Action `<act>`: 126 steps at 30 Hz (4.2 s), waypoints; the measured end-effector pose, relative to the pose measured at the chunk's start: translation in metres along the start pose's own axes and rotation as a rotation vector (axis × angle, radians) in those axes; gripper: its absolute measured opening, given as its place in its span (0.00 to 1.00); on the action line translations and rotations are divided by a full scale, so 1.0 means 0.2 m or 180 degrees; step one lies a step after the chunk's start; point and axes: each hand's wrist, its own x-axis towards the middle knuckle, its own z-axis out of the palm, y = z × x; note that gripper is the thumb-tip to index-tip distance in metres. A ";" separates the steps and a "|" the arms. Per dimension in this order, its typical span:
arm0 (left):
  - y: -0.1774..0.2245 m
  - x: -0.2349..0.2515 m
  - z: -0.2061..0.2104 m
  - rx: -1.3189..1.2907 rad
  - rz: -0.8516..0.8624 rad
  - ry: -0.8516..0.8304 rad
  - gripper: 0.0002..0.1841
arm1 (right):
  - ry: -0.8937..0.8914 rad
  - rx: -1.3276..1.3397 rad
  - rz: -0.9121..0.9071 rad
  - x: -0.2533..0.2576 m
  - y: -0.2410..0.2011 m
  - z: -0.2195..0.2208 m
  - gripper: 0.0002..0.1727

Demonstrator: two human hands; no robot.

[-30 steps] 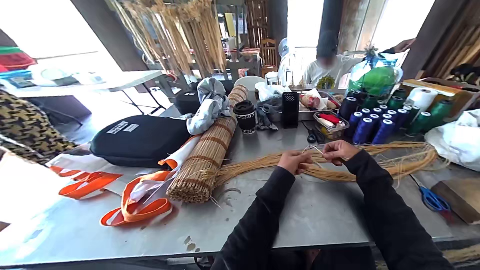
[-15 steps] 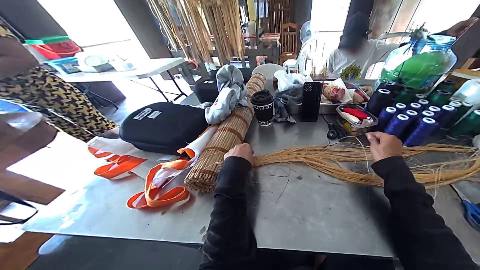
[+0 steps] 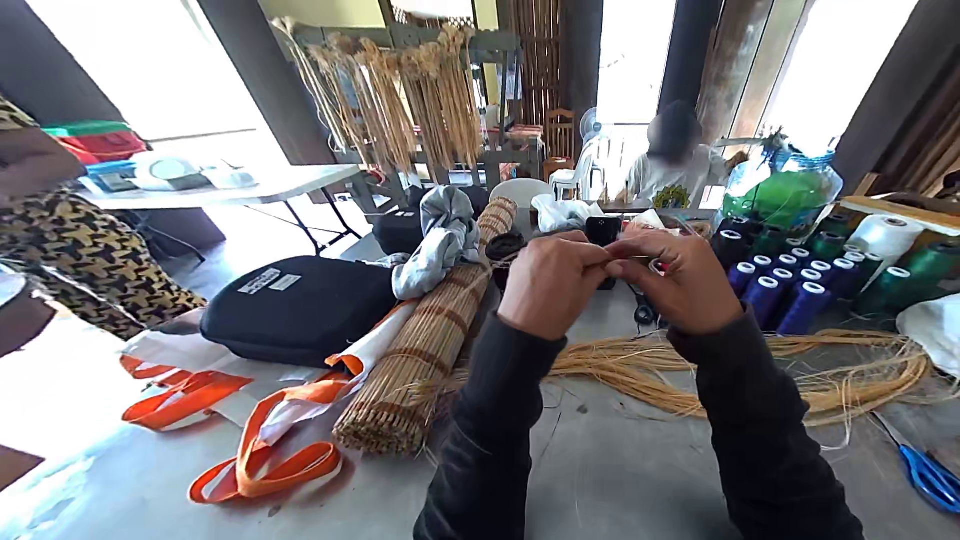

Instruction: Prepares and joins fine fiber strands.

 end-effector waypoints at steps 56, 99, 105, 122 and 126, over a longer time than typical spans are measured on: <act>-0.78 -0.41 -0.41 -0.2630 -0.2252 0.4355 0.17 | 0.0193 0.0772 0.2664 -0.19 0.58 -0.34 0.14; -0.16 -0.03 0.11 0.0045 -0.1455 -0.2974 0.29 | 0.1864 0.2288 0.2607 -0.04 0.37 -0.08 0.05; -0.09 0.00 0.20 -0.1158 -0.1290 -0.0714 0.20 | 0.1095 0.2161 0.2417 -0.01 0.25 0.01 0.05; -0.04 0.00 0.36 -0.2076 -0.1966 -0.0087 0.02 | 0.0793 0.1206 0.1503 -0.05 0.31 -0.10 0.05; -0.03 0.00 0.36 -0.1910 -0.1905 -0.0198 0.02 | -0.0002 0.0707 0.1064 -0.06 0.28 -0.14 0.08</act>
